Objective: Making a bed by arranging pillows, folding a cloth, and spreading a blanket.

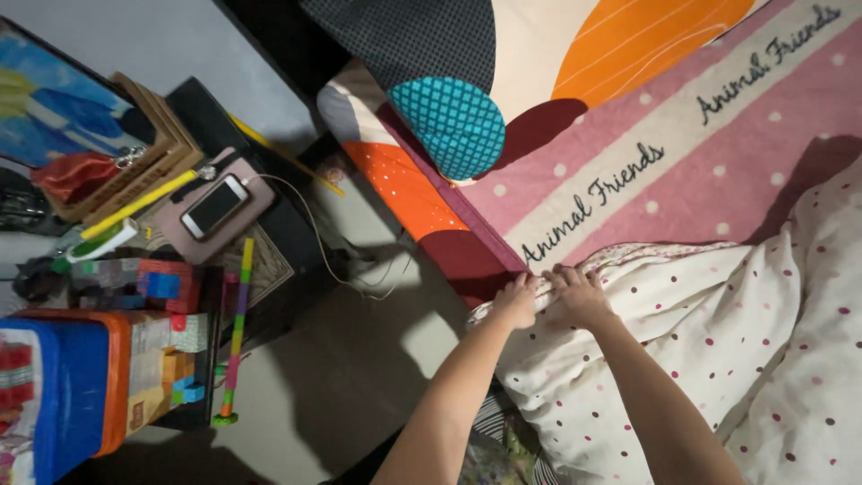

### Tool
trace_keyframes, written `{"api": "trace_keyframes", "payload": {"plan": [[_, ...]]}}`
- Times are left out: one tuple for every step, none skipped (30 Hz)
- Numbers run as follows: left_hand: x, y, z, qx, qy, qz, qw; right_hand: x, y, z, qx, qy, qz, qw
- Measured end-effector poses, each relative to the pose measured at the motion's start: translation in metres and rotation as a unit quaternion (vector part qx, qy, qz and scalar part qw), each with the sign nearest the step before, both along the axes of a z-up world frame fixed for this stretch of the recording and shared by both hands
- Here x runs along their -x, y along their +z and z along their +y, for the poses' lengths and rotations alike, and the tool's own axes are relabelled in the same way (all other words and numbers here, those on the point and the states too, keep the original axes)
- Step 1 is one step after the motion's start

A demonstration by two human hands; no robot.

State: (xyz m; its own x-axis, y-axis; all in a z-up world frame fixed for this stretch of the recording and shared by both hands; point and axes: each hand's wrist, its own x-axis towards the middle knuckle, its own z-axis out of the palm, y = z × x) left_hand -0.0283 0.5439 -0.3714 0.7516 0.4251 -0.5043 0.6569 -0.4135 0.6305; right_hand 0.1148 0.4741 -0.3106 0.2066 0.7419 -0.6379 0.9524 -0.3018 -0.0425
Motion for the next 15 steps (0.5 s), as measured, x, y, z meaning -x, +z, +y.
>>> {"api": "trace_keyframes", "payload": {"plan": [[0.002, -0.002, -0.005, 0.002, -0.005, 0.008, 1.000, -0.002, -0.012, -0.006, -0.019, 0.025, -0.031, 0.999], [0.005, -0.003, -0.011, 0.005, -0.009, 0.016, 1.000, -0.004, -0.022, -0.013, -0.037, 0.050, -0.061, 0.996], [0.006, -0.008, -0.017, 0.009, -0.009, 0.016, 1.000, -0.004, -0.032, -0.017, -0.033, 0.050, -0.060, 0.996], [0.007, -0.013, -0.023, 0.010, -0.011, 0.020, 1.000, -0.004, -0.041, -0.021, -0.030, 0.066, -0.091, 0.993], [0.008, -0.016, -0.026, 0.009, -0.013, 0.023, 1.000, -0.005, -0.049, -0.023, -0.029, 0.082, -0.122, 0.989], [0.009, -0.023, -0.030, 0.011, -0.013, 0.023, 1.000, 0.000, -0.040, -0.022, -0.027, 0.082, -0.121, 0.989], [0.009, -0.029, -0.030, 0.017, -0.013, 0.016, 1.000, 0.004, -0.031, -0.018, 0.024, 0.064, -0.125, 0.990], [0.010, -0.035, -0.031, 0.022, -0.013, 0.010, 1.000, 0.008, -0.021, -0.015, 0.075, 0.047, -0.127, 0.988], [0.013, -0.032, -0.029, 0.022, -0.013, 0.010, 1.000, 0.008, -0.018, -0.017, 0.076, 0.047, -0.126, 0.988], [0.017, -0.028, -0.026, 0.025, -0.044, 0.023, 0.998, 0.008, -0.014, -0.019, 0.060, 0.030, -0.109, 0.992], [0.017, -0.024, -0.023, 0.027, -0.075, 0.033, 0.996, 0.005, -0.010, -0.020, 0.042, 0.013, -0.094, 0.995], [0.018, -0.017, -0.020, 0.026, -0.075, 0.031, 0.996, -0.001, -0.010, -0.022, 0.041, 0.013, -0.096, 0.994], [0.018, -0.010, -0.017, 0.017, -0.062, 0.018, 0.998, -0.007, -0.010, -0.024, -0.004, 0.011, -0.076, 0.997], [0.019, -0.002, -0.015, 0.008, -0.050, 0.005, 0.999, -0.013, -0.010, -0.026, -0.049, 0.010, -0.056, 0.997], [0.021, 0.002, -0.016, 0.008, -0.049, 0.003, 0.999, -0.018, -0.005, -0.029, -0.049, 0.010, -0.057, 0.997]]}}
